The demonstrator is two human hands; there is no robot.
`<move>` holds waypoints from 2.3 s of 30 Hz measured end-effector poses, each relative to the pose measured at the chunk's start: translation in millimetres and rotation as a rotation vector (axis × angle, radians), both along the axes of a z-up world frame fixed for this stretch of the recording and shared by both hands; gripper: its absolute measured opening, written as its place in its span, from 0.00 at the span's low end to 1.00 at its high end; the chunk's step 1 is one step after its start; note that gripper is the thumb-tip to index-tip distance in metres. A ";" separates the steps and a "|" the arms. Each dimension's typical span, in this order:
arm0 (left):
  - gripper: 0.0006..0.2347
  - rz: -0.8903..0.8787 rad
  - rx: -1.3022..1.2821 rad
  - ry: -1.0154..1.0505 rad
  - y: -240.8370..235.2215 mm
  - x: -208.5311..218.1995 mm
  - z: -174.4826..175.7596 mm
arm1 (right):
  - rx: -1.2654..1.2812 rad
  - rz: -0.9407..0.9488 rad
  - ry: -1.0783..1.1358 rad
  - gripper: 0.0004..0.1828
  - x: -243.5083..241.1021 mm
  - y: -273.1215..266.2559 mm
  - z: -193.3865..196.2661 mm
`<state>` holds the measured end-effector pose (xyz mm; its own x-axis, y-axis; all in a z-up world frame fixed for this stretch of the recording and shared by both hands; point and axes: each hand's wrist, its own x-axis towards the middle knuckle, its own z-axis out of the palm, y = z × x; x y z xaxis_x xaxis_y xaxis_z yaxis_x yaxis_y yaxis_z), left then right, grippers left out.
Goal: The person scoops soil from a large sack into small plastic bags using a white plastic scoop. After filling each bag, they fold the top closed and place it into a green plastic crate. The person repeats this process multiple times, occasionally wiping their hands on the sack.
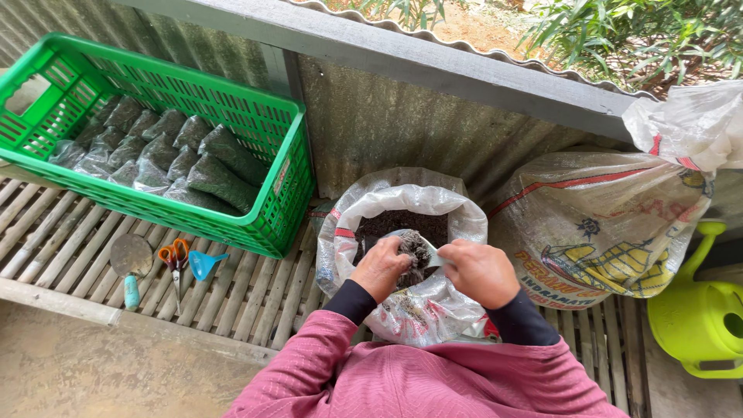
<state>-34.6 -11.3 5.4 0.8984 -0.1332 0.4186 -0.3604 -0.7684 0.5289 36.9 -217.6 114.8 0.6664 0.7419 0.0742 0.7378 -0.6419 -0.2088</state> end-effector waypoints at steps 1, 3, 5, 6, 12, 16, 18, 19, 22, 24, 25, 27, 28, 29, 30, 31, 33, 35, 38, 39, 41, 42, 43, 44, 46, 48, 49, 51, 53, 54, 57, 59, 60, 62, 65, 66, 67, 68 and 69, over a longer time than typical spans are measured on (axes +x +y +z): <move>0.03 0.009 -0.009 -0.011 -1.7 0.4 0.0 | -0.086 0.005 -0.012 0.11 -2.2 7.9 -0.8; 0.04 0.034 -0.028 -0.033 -3.2 0.6 -1.1 | -0.200 0.034 -0.075 0.10 -6.4 22.9 -2.4; 0.04 0.071 -0.038 -0.073 -1.5 2.4 -3.0 | -0.253 0.076 -0.177 0.07 -14.1 34.4 -4.2; 0.04 0.089 -0.041 -0.095 1.6 2.8 -4.2 | -0.207 0.070 -0.171 0.09 -16.8 35.7 -2.5; 0.04 0.273 0.001 0.056 29.0 -1.8 -11.7 | 0.168 -0.134 0.045 0.18 -11.7 -12.1 12.1; 0.04 0.295 0.017 0.022 41.0 -9.9 -12.7 | 0.281 -0.255 0.019 0.17 12.3 -46.3 -44.8; 0.06 0.295 0.029 -0.001 43.9 -14.1 -11.0 | 0.297 -0.245 -0.015 0.19 25.8 -39.0 -104.7; 0.06 0.279 0.023 0.013 45.4 -15.4 -9.9 | 0.259 -0.236 0.002 0.22 32.6 -29.8 -136.6; 0.06 0.233 -0.014 0.072 46.3 -19.6 -8.0 | 0.135 -0.339 0.069 0.26 40.7 -12.5 -216.7; 0.05 0.207 -0.063 0.131 46.8 -23.1 -6.9 | 0.082 -0.448 0.117 0.28 47.8 -1.6 -249.7; 0.05 0.196 -0.077 0.089 47.1 -24.5 -6.4 | 0.056 -0.502 0.142 0.29 51.8 4.3 -260.7; 0.05 0.175 -0.103 0.004 48.3 -27.0 -5.3 | 0.042 -0.527 0.073 0.27 61.1 15.8 -274.1; 0.05 0.172 -0.109 0.020 48.7 -28.3 -4.8 | 0.034 -0.538 0.038 0.25 65.8 21.8 -278.4; 0.04 0.168 -0.115 0.035 49.3 -29.6 -4.2 | 0.022 -0.544 0.067 0.26 71.2 27.4 -281.6; 0.04 0.164 -0.121 0.051 50.3 -30.6 -3.7 | 0.009 -0.551 0.097 0.28 76.2 32.9 -284.4; 0.04 0.158 -0.130 0.049 51.4 -31.3 -3.3 | -0.003 -0.558 0.127 0.29 79.1 36.9 -287.5; 0.04 0.149 -0.151 0.045 52.9 -33.1 -3.5 | 0.052 -0.612 0.304 0.28 79.0 44.1 -295.7; 0.04 0.130 -0.179 0.066 54.1 -33.3 -4.0 | 0.170 -0.619 0.395 0.28 76.8 47.9 -303.2; 0.04 0.119 -0.200 0.101 56.9 -32.7 -5.4 | 0.407 -0.575 0.403 0.27 60.8 57.9 -314.5; 0.04 0.119 -0.206 0.114 57.0 -33.0 -6.1 | 0.462 -0.568 0.406 0.27 56.5 59.1 -315.7; 0.04 0.120 -0.201 0.100 57.5 -32.5 -7.8 | 0.535 -0.636 0.547 0.26 50.3 57.0 -317.0; 0.04 0.117 -0.198 0.091 57.0 -31.8 -8.0 | 0.553 -0.711 0.683 0.25 49.5 52.0 -314.9; 0.04 0.109 -0.206 0.094 56.5 -31.6 -7.8 | 0.569 -0.784 0.819 0.25 48.3 48.7 -310.9; 0.04 0.103 -0.215 0.094 56.1 -31.3 -6.9 | 0.615 -0.739 0.830 0.25 47.6 43.9 -304.6; 0.04 0.097 -0.222 0.092 55.3 -31.1 -5.3 | 0.704 -0.646 0.848 0.26 46.4 27.1 -287.5; 0.04 0.097 -0.221 0.086 53.1 -30.3 -4.8 | 0.686 -0.613 0.817 0.26 42.1 6.5 -267.1; 0.04 0.098 -0.218 0.076 51.7 -29.8 -4.8 | 0.677 -0.597 0.801 0.26 39.4 -3.9 -255.7; 0.04 0.099 -0.214 0.055 49.2 -28.9 -4.8 | 0.732 -0.459 0.731 0.26 36.3 -22.7 -229.5; 0.04 0.090 -0.200 0.035 46.5 -26.3 -5.4 | 0.736 -0.375 0.685 0.26 34.1 -38.8 -199.5; 0.04 0.087 -0.192 0.024 45.4 -24.8 -5.8 | 0.715 -0.361 0.675 0.26 32.8 -48.2 -182.0; 0.04 0.070 -0.205 0.046 41.2 -22.3 -8.6 | 0.694 -0.306 0.765 0.26 26.8 -68.7 -129.7; 0.04 0.067 -0.182 0.038 37.6 -19.0 -11.2 | 0.619 -0.276 0.831 0.26 26.5 -75.3 -96.9; 0.04 0.065 -0.169 0.035 36.0 -18.1 -12.4 | 0.545 -0.265 0.848 0.26 27.2 -77.0 -82.0; 0.03 0.053 -0.142 0.039 32.8 -16.6 -14.5 | 0.453 -0.183 0.847 0.25 28.0 -73.6 -58.2; 0.03 0.041 -0.115 0.022 29.7 -16.7 -16.8 | 0.358 -0.023 0.715 0.24 28.9 -60.2 -33.6; 0.03 0.039 -0.109 0.011 28.5 -16.9 -17.2 | 0.298 -0.003 0.615 0.23 28.9 -53.3 -27.7; 0.03 0.035 -0.104 0.021 27.2 -16.8 -17.3 | 0.238 0.018 0.515 0.23 27.4 -46.4 -22.4; 0.03 0.033 -0.099 0.033 26.1 -16.9 -17.2 | 0.182 0.031 0.418 0.22 24.4 -39.1 -17.7; 0.02 0.031 -0.094 0.044 25.0 -17.2 -16.9 | 0.127 0.045 0.321 0.21 20.7 -31.5 -13.5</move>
<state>-51.8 13.7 -11.5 0.9191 -0.0672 0.3882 -0.3123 -0.7249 0.6140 57.7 -249.2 101.3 0.6378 0.7691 -0.0407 0.6482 -0.5646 -0.5109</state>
